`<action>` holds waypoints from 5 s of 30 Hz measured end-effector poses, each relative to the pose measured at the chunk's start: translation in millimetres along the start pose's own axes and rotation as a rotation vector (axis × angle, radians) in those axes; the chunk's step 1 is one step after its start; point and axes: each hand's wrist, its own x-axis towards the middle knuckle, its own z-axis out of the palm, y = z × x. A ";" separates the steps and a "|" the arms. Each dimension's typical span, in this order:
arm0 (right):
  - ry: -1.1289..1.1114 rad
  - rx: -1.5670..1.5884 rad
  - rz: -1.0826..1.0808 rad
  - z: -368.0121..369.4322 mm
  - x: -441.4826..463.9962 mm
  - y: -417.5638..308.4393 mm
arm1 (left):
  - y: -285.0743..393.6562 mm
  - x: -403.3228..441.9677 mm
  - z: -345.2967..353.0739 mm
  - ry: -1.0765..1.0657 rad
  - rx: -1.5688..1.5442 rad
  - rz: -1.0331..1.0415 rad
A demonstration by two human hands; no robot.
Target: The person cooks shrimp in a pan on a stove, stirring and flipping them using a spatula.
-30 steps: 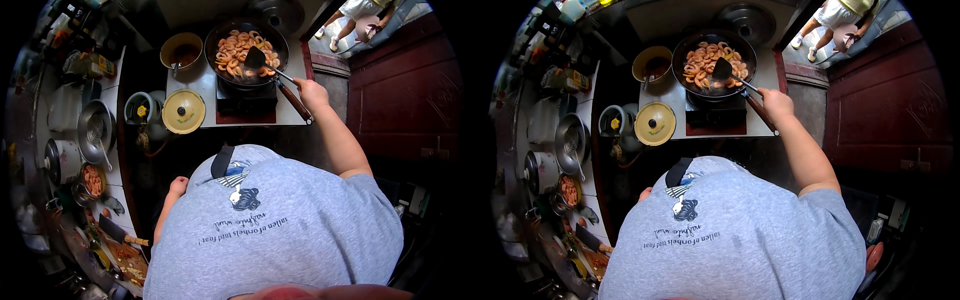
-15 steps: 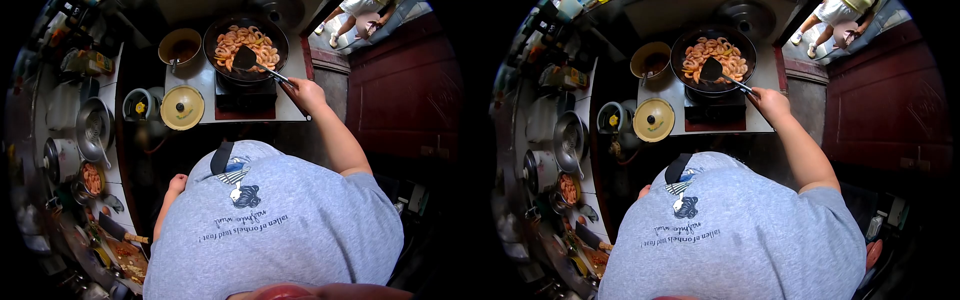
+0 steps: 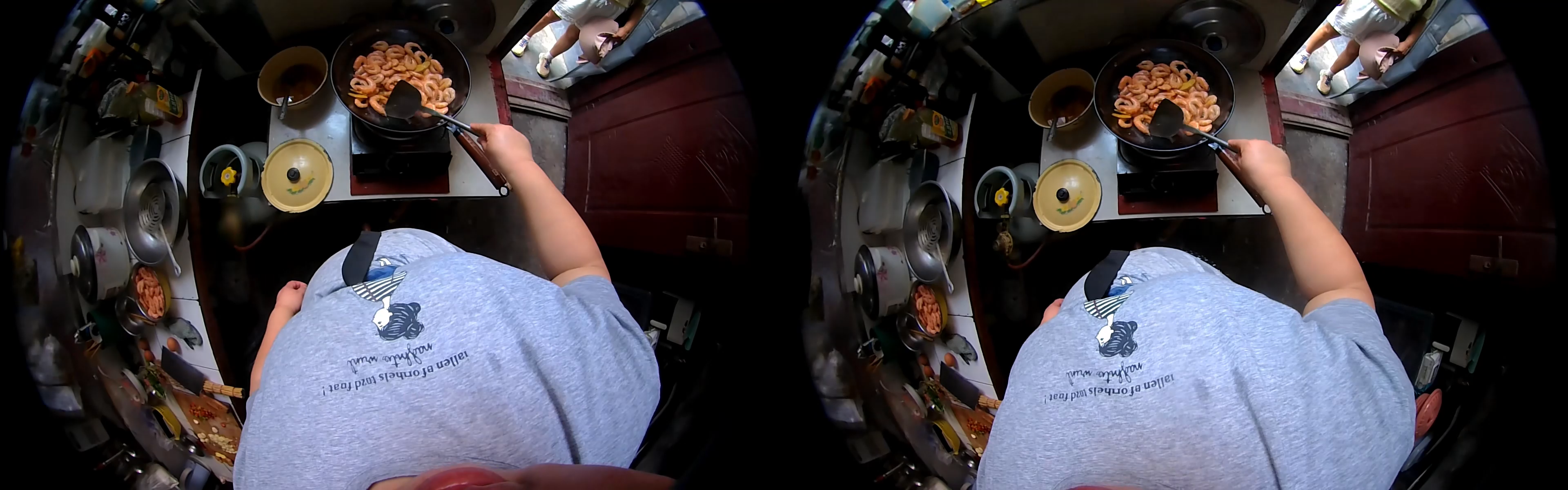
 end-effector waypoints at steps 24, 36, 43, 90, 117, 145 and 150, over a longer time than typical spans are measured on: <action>0.075 0.124 -0.070 14.0 27.8 44.0 | 6.4 1.3 1.5 0.000 0.045 0.021; -0.135 0.007 -0.090 5.7 22.7 31.1 | 31.7 -12.2 -9.6 -0.021 -0.011 -0.021; -0.076 0.147 -0.159 26.9 51.0 21.4 | -16.6 13.6 15.5 0.008 -0.041 0.027; -0.074 0.024 -0.070 -0.5 51.0 5.7 | 13.9 -2.1 -7.1 0.012 0.058 0.005; 0.002 -0.111 -0.092 -0.1 51.2 -1.9 | 20.8 -12.3 -14.2 -0.029 -0.069 -0.057; 0.204 -0.299 -0.192 -21.7 62.5 9.7 | 12.8 -5.5 -11.2 -0.011 0.060 -0.012; 0.197 -0.345 -0.163 -11.7 61.9 3.2 | 34.7 -19.0 -20.5 -0.025 0.000 -0.054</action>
